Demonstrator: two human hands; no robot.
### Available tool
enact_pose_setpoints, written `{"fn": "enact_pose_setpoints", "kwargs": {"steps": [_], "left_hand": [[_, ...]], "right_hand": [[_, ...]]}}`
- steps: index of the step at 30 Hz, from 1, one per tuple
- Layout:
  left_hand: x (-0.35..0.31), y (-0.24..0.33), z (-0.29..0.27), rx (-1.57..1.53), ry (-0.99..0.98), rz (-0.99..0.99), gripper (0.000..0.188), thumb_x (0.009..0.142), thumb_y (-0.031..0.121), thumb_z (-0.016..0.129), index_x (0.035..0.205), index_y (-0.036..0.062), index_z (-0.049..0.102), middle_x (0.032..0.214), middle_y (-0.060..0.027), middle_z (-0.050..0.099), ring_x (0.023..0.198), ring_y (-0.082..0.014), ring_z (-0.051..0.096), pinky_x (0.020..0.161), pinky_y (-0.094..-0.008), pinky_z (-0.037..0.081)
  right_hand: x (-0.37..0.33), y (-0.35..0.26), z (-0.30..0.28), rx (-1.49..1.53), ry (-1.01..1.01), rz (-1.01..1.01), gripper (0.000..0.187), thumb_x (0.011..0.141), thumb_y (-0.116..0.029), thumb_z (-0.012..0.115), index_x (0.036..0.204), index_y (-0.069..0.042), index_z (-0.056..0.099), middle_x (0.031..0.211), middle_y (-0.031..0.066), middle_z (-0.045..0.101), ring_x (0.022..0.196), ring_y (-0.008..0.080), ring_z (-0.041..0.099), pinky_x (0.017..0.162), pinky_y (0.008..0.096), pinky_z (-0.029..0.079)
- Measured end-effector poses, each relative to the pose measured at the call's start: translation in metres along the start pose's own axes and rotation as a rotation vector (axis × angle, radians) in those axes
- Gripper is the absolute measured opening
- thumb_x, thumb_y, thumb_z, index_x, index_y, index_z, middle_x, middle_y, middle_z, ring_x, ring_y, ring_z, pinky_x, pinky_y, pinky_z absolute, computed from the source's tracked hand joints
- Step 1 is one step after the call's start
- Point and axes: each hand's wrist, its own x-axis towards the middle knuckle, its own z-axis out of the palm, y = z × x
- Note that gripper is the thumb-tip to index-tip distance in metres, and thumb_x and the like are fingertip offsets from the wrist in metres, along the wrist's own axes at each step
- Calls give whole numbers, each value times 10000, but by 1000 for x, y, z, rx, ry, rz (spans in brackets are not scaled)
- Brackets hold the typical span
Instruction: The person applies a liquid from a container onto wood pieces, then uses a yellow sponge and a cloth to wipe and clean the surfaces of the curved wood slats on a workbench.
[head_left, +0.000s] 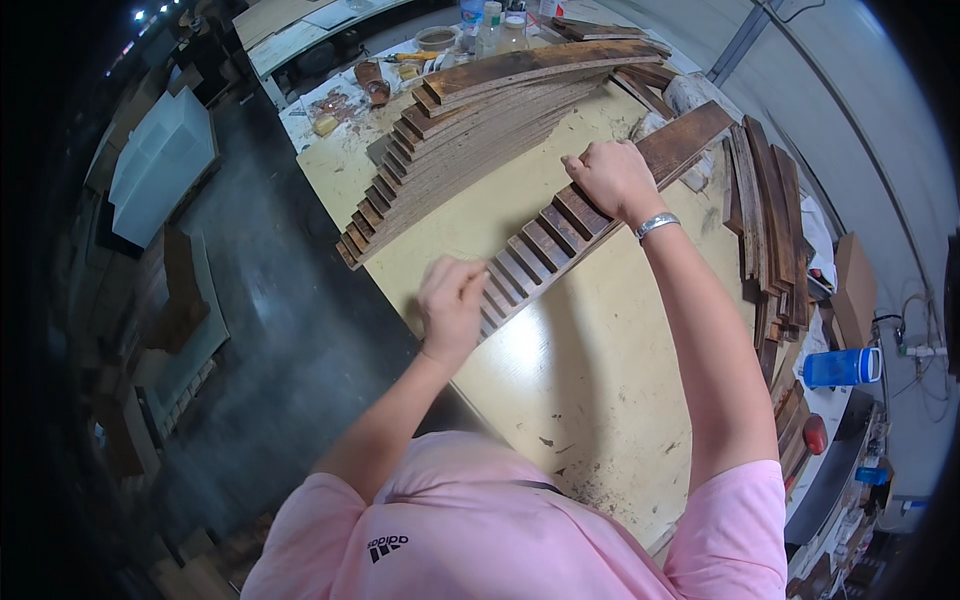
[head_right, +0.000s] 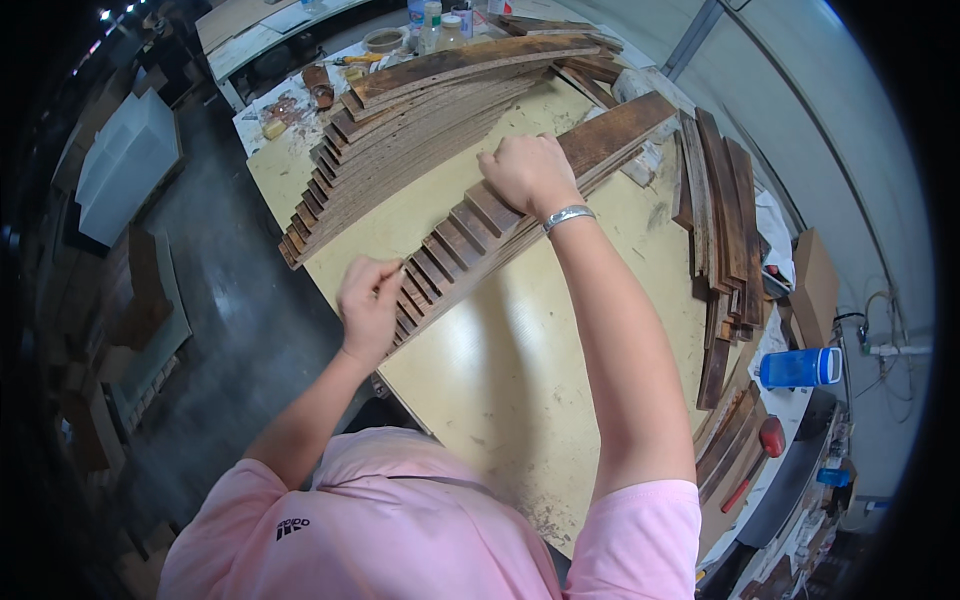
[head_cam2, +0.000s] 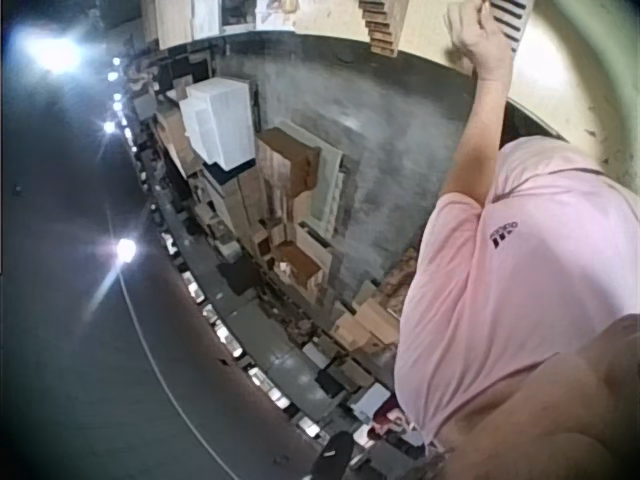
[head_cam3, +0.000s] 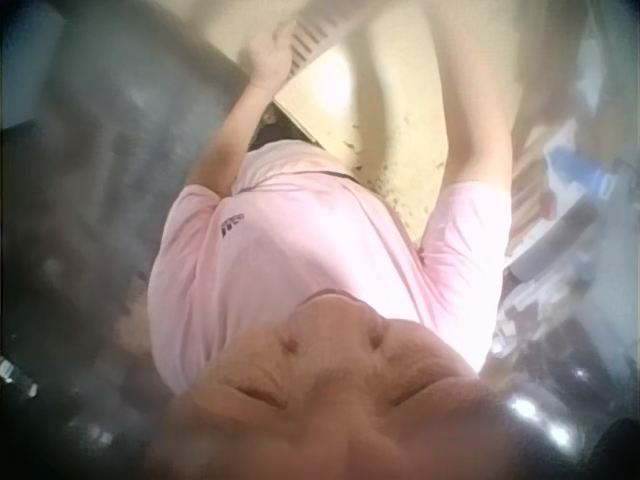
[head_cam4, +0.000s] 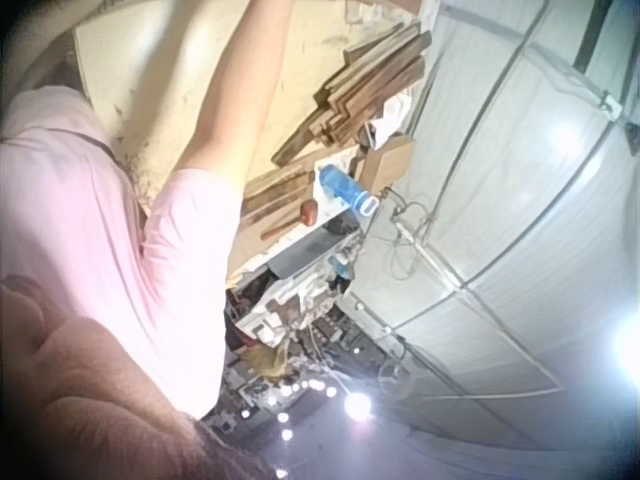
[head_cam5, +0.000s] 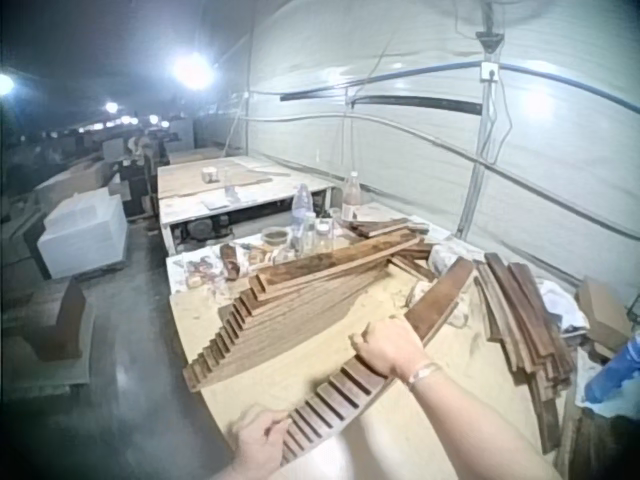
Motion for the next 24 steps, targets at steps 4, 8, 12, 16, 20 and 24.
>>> {"fn": "enact_pose_setpoints", "kwargs": {"steps": [4, 8, 12, 16, 20, 24], "left_hand": [[-29, 2, -5, -11, -71, 85, 91, 797, -43, 706, 873, 4, 694, 782, -118, 593, 727, -277, 574, 656, -361, 461], [-7, 6, 3, 11, 43, 24, 82, 805, -48, 698, 876, -6, 694, 745, -114, 553, 686, -264, 550, 632, -347, 439], [-36, 8, 4, 72, -25, 177, 93, 807, -31, 698, 892, 3, 711, 767, -132, 580, 693, -293, 564, 643, -371, 455], [-12, 17, -2, 130, 46, 16, 91, 805, -20, 705, 891, 7, 713, 787, -128, 620, 732, -300, 594, 660, -378, 468], [-38, 14, -2, 137, -84, 191, 103, 791, -14, 709, 891, 11, 711, 799, -139, 632, 770, -316, 616, 683, -393, 489], [-35, 6, -3, 113, 16, 12, 77, 790, 3, 711, 861, 32, 718, 791, -135, 636, 763, -329, 611, 667, -419, 492]], "right_hand": [[-2, -1, 1, 28, 20, 19, 505, 930, -344, 441, 758, 44, 716, 851, 269, 694, 856, 402, 651, 972, 416, 433], [-3, 1, 2, 29, 29, 29, 512, 935, -358, 453, 764, 46, 717, 852, 272, 694, 865, 405, 652, 982, 422, 434], [0, 1, 4, -8, 34, 11, 518, 948, -369, 451, 804, 39, 736, 872, 262, 708, 889, 412, 666, 980, 443, 453], [-1, 1, 6, -12, 38, 19, 512, 951, -366, 449, 834, 33, 748, 899, 270, 710, 923, 408, 678, 990, 447, 455], [-2, 1, 4, -6, 41, 25, 502, 945, -368, 460, 848, 28, 752, 916, 270, 713, 936, 408, 680, 990, 448, 458], [1, 1, 4, 20, 39, 27, 501, 937, -372, 466, 844, 29, 752, 931, 276, 711, 949, 410, 676, 990, 448, 458]]}}
